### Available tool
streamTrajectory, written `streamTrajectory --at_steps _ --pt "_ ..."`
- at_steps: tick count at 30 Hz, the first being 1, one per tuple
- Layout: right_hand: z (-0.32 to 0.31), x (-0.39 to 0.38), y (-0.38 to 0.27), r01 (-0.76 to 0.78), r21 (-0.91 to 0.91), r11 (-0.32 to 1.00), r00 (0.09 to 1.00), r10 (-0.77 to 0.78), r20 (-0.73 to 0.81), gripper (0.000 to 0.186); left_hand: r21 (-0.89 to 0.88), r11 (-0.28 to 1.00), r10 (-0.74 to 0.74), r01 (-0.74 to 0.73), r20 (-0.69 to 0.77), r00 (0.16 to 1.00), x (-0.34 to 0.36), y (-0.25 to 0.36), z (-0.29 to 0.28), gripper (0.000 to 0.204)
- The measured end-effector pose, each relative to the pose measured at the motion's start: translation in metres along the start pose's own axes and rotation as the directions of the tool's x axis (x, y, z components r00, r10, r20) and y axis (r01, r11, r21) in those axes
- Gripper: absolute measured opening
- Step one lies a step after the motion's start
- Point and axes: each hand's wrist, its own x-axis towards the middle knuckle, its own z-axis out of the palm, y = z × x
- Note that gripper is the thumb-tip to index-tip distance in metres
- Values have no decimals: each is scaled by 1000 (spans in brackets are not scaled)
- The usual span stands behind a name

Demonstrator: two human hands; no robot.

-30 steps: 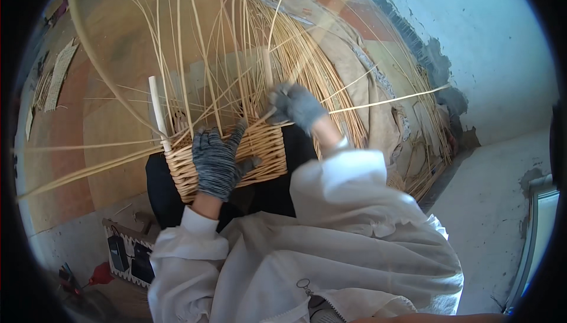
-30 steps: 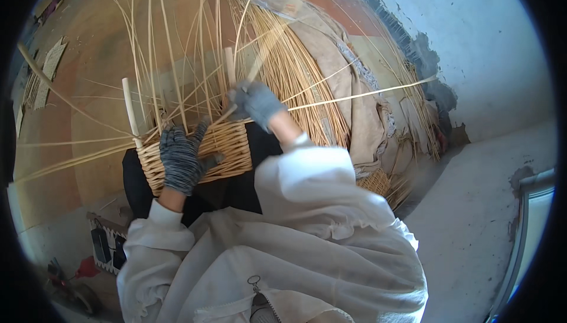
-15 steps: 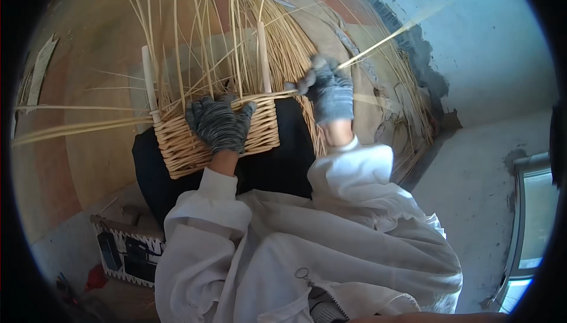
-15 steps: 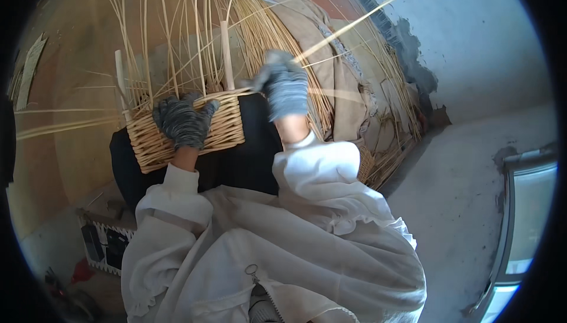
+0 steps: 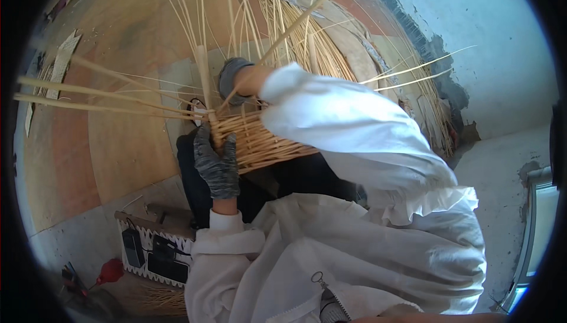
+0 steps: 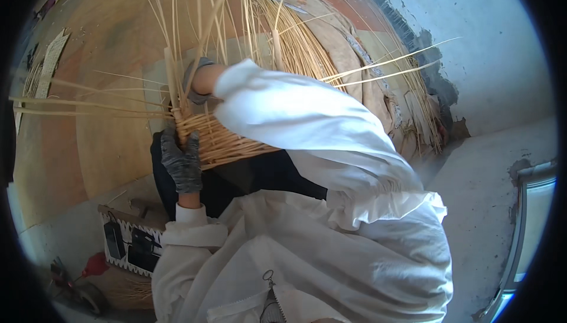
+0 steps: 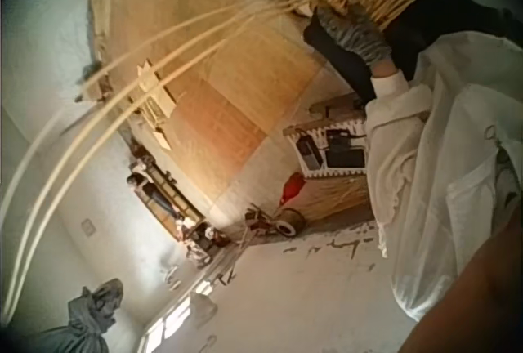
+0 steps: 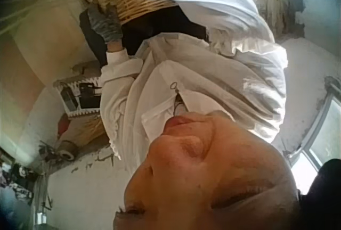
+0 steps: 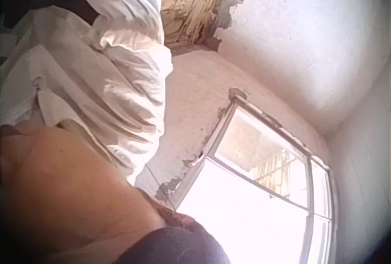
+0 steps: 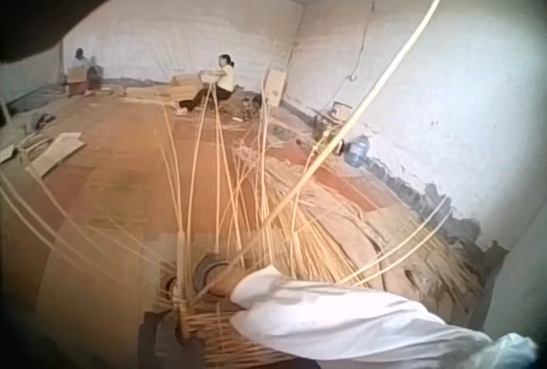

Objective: The person weaves a rectangular basket using thin wooden strips, interlacing them through a vertical frame. They periodically measure the basket's dimensions with a tape measure to ensure accuracy.

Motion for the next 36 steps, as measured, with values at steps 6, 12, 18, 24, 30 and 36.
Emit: streamTrajectory --at_steps 6,12,18,24,30,36 --pt "-27 57 44 -98 -168 981 990 113 84 20 -180 975 -128 129 18 992 11 1 -9 44" --pt "-82 -117 61 310 118 943 796 -190 -574 21 -198 969 -141 148 46 989 10 -4 -13 45" --pt "83 -180 6 170 281 944 721 75 -689 31 -301 926 -209 227 92 974 11 -10 -11 45" --pt "35 -202 -40 405 914 -40 670 693 -266 43 -575 790 -170 214 130 977 9 -14 4 49" --pt "15 -58 -43 562 800 209 302 849 -434 11 -432 887 -177 163 8 984 13 -10 6 38" --pt "112 -60 -69 668 95 -738 741 646 -183 12 -1 990 139 -141 -157 978 -2 38 -8 30"
